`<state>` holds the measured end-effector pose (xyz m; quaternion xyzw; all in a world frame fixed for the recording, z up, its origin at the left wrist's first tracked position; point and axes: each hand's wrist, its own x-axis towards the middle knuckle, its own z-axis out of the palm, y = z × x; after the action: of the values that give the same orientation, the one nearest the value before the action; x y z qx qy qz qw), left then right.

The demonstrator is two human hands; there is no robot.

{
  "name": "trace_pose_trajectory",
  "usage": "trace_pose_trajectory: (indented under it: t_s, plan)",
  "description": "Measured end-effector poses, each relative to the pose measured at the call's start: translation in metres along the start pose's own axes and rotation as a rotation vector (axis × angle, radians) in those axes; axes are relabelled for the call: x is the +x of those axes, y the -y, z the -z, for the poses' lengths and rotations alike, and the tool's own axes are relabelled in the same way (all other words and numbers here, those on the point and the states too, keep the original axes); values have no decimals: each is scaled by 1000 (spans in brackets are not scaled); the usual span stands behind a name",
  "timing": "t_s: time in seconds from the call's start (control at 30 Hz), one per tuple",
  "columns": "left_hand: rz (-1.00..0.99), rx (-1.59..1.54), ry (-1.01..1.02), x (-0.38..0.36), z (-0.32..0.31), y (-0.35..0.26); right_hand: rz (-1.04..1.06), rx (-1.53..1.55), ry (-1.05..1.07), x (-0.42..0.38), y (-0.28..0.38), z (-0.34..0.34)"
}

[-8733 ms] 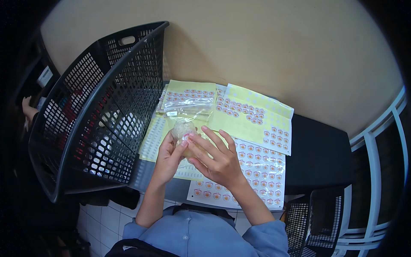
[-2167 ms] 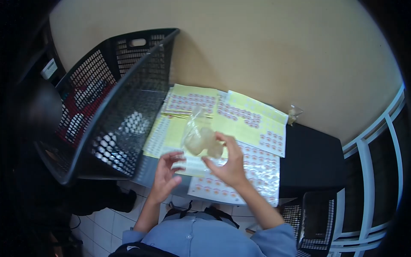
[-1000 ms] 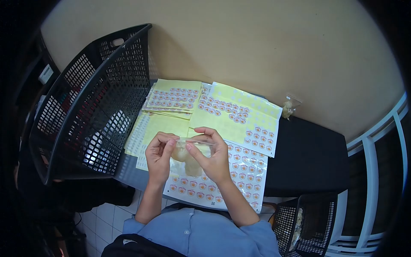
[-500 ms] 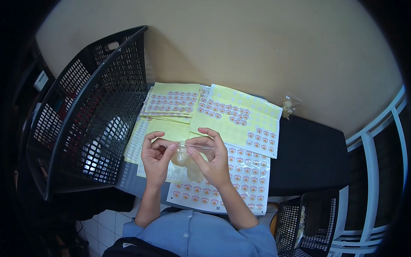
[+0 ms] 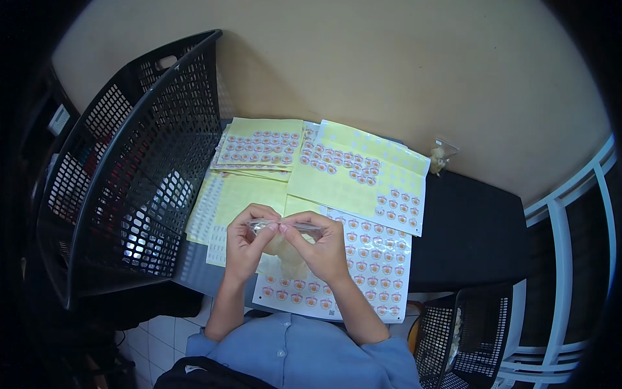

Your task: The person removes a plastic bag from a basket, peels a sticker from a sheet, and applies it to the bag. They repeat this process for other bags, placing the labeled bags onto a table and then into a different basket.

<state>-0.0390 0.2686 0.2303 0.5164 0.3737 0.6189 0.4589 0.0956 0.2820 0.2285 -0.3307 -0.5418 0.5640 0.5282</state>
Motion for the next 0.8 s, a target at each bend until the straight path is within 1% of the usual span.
trace_pose_trajectory:
  t_s: [0.03, 0.1, 0.2, 0.27, 0.3, 0.37, 0.4, 0.47, 0.73, 0.8]
  plan:
    - [0, 2, 1, 1, 1, 0, 9, -6, 2, 1, 0, -1]
    - [-90, 77, -4, 1, 3, 3, 15, -13, 1, 0, 1, -1]
    - [-62, 30, -18, -1, 4, 3, 52, -52, 1, 1, 5, -1]
    - [-59, 22, -21, -2, 5, 1, 85, 58, 34, 0, 6, 1]
    - [-57, 13, -23, -3, 6, 0, 83, 58, 33, 0, 5, 2]
    - [-51, 21, -11, -4, 5, -6, 136, -20, 23, -1, 3, 3]
    - [-48, 31, 1, -4, 4, -8, 135, -20, 22, -1, 3, 3]
    - [-55, 51, 11, -6, 5, -9, 201, -57, 3, -2, 4, 1]
    - [-72, 116, 14, -9, 6, -16, 221, -84, -21, -8, 6, -5]
    - [-115, 154, 19, -9, 7, -17, 220, -84, -29, -8, 6, -6]
